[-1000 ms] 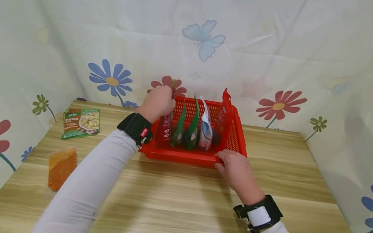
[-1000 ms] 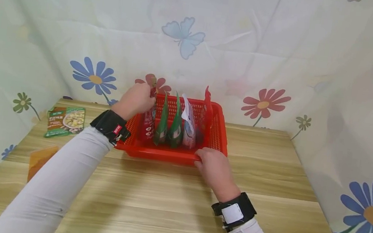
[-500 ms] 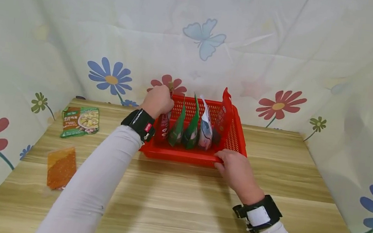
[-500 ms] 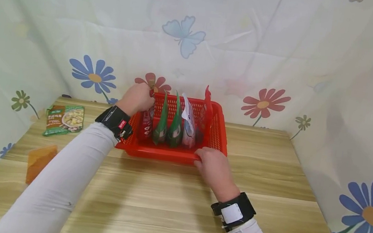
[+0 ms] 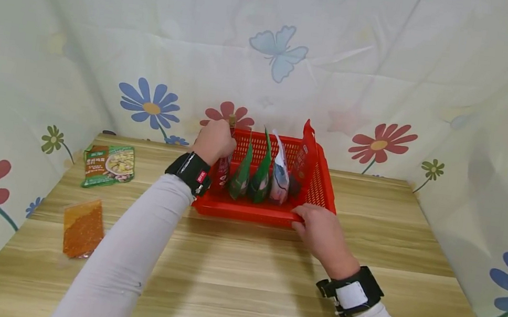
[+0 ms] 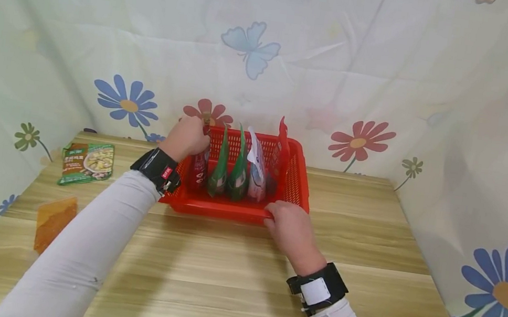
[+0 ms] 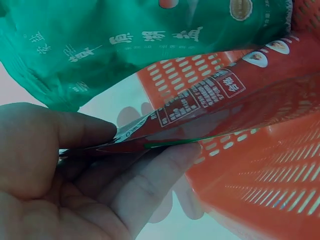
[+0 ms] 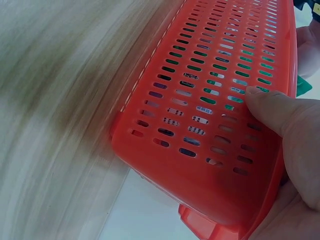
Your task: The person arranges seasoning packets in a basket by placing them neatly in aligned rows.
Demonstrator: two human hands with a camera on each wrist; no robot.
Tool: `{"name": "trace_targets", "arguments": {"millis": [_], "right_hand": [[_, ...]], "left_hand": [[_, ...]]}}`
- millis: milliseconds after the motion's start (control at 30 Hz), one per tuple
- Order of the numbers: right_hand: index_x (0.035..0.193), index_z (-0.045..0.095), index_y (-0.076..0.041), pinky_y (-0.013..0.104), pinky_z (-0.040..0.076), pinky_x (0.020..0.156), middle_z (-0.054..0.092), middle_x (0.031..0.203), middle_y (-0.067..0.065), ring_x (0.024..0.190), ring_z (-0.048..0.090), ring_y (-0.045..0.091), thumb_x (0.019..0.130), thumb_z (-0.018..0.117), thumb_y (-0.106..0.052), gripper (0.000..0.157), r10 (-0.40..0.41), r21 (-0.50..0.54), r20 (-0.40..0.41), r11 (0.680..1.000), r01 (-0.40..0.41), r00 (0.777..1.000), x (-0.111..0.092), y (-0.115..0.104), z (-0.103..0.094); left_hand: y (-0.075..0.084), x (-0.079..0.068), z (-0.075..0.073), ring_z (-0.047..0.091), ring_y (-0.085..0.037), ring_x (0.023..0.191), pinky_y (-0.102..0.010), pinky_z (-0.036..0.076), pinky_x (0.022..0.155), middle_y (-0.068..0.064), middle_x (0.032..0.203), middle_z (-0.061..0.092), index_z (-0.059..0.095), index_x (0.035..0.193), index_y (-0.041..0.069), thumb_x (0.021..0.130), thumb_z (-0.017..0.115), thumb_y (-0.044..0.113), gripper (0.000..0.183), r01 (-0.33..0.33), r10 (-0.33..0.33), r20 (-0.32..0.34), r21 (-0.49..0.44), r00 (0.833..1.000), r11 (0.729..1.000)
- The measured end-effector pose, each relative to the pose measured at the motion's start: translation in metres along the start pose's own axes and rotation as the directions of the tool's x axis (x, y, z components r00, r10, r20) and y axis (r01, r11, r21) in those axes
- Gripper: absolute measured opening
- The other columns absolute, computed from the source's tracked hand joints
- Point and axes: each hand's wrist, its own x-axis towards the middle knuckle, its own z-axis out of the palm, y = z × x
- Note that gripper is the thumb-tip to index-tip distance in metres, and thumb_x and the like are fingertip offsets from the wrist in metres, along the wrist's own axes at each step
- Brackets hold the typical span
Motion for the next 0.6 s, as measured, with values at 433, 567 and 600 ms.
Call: {"name": "trace_targets", "arguments": {"millis": [433,567,600], "right_hand": [[0.104,0.078,-0.007,0.047,0.061,0.088,0.077,0.096,0.008,0.086,0.07,0.024,0.083,0.086,-0.017,0.025,-0.003,0.013,-0.001,1.0,0.003,1.0,0.001,-0.001,0.001],[0.104,0.078,-0.007,0.048,0.061,0.089,0.077,0.096,0.008,0.087,0.07,0.025,0.083,0.086,-0.017,0.025,0.003,0.011,-0.002,1.0,-0.003,1.0,0.001,-0.001,0.001],[0.104,0.078,-0.007,0.048,0.061,0.089,0.077,0.096,0.009,0.087,0.07,0.025,0.083,0.086,-0.017,0.025,0.003,0.01,-0.004,1.0,-0.003,1.0,0.001,-0.001,0.001]], "left_hand": [[-0.007,-0.007,-0.006,0.064,-0.025,0.082,-0.031,0.057,0.068,-0.012,0.095,0.067,0.063,0.132,0.003,0.097,0.063,0.022,0.04,0.053,-0.045,0.128,-0.058,0.991,0.997],[-0.011,-0.012,-0.007,0.061,-0.022,0.07,-0.027,0.05,0.059,-0.009,0.079,0.062,0.067,0.106,0.004,0.1,0.057,0.027,0.026,0.048,-0.039,0.154,-0.056,0.987,0.997],[-0.011,-0.013,-0.007,0.06,-0.022,0.068,-0.027,0.049,0.058,-0.008,0.077,0.061,0.068,0.103,0.004,0.101,0.056,0.027,0.026,0.037,-0.029,0.155,-0.049,0.988,0.998]]}}
